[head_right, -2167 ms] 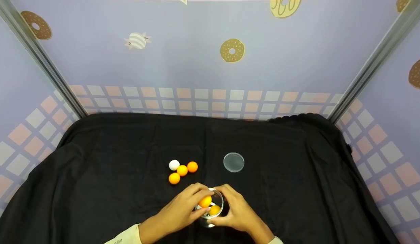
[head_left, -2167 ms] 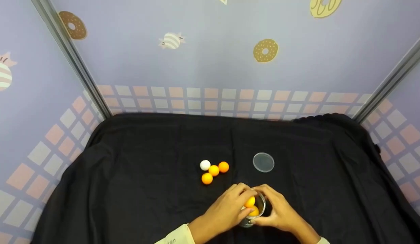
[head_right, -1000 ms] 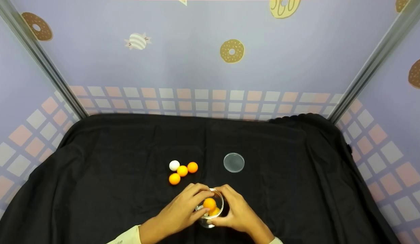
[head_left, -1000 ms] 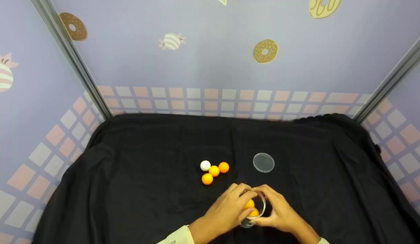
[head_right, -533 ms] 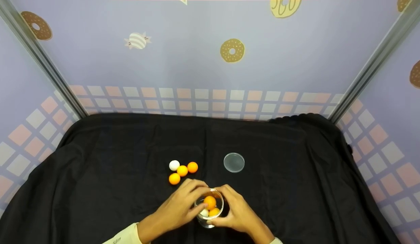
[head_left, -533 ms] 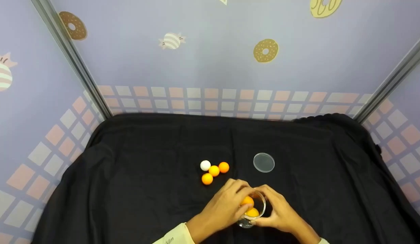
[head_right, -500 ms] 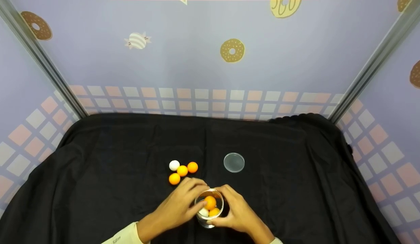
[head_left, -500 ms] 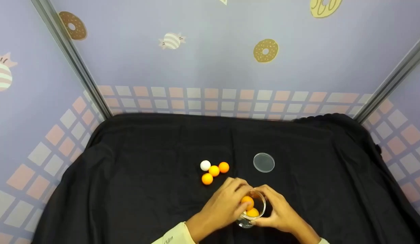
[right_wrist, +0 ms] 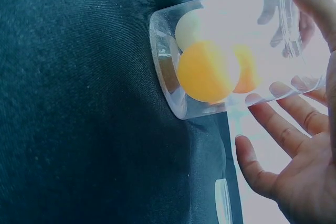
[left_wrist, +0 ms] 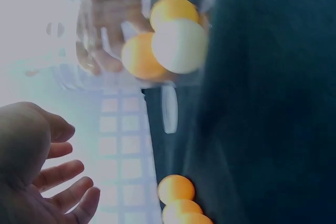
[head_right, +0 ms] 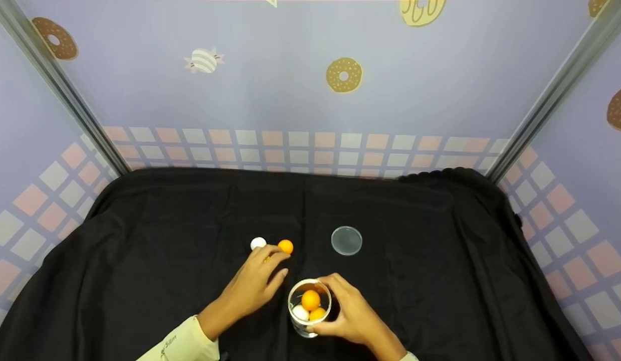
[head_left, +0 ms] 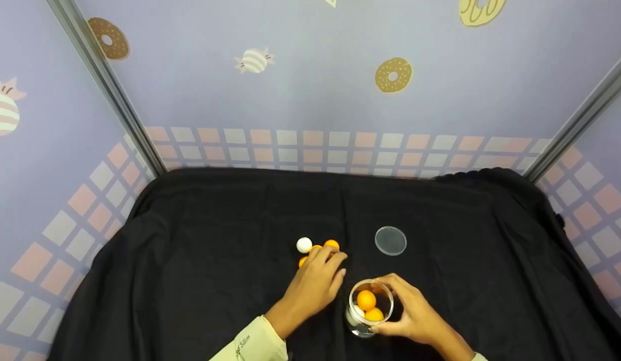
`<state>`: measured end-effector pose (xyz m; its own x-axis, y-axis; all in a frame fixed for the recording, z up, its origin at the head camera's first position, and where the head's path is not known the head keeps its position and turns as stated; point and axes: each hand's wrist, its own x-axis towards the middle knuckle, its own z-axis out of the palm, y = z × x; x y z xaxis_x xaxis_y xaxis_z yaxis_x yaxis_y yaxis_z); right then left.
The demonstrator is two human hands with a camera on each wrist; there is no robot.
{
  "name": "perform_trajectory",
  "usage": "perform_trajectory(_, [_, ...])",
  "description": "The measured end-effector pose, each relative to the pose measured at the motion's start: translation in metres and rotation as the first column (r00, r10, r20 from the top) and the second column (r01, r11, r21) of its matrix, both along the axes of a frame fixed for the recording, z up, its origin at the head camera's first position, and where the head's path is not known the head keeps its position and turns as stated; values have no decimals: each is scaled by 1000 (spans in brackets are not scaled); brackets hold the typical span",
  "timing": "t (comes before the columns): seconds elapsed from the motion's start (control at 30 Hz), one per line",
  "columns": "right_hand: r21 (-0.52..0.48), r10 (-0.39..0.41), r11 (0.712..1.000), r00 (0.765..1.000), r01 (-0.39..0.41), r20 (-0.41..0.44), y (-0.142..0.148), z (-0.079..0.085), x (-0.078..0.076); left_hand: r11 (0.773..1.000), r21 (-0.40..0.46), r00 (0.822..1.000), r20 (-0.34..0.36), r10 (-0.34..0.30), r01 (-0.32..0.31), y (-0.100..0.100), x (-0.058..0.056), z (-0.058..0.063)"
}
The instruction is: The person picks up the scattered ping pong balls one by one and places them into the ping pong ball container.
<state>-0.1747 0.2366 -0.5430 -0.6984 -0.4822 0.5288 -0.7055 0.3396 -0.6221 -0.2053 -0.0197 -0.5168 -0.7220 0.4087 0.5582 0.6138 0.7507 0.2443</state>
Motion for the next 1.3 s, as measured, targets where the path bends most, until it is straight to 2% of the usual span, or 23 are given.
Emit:
perform_trajectory(0.13, [21,-7,1000,1000,7,-4,6,-15,-6,999,-33,999,4,41,-41,-6,-6,-13])
perform_trajectory(0.3, [30,-6,1000,1000,6,8,9,-23,-8,988,-83,992,5,129,-128,-15,-14,-28])
perform_trajectory(0.43, [28,-7,1000,1000,7,15,9,-24,-8,975,-115,979,58,197,-189,-21,-18,-38])
perform_trajectory(0.6, [18,-1,1000,1000,1,10,9,-25,-8,965,-142,962,133,240,-221,-27,-21,-47])
perform_trajectory(0.9, [20,-9,1000,1000,9,0,7,-21,-7,963,-154,953,173,247,-221,-32,-21,-55])
perform_trajectory(1.07, [-6,0,1000,1000,0,10,0,-2,1,971,-134,955,193,223,-200,-33,-21,-60])
perform_trajectory(1.17, [-17,8,1000,1000,-8,6,-4,12,5,973,-131,961,180,212,-190,-34,-20,-62])
perform_trajectory(1.3, [-15,7,1000,1000,-7,1,-6,17,7,975,-133,968,153,200,-180,-34,-20,-63])
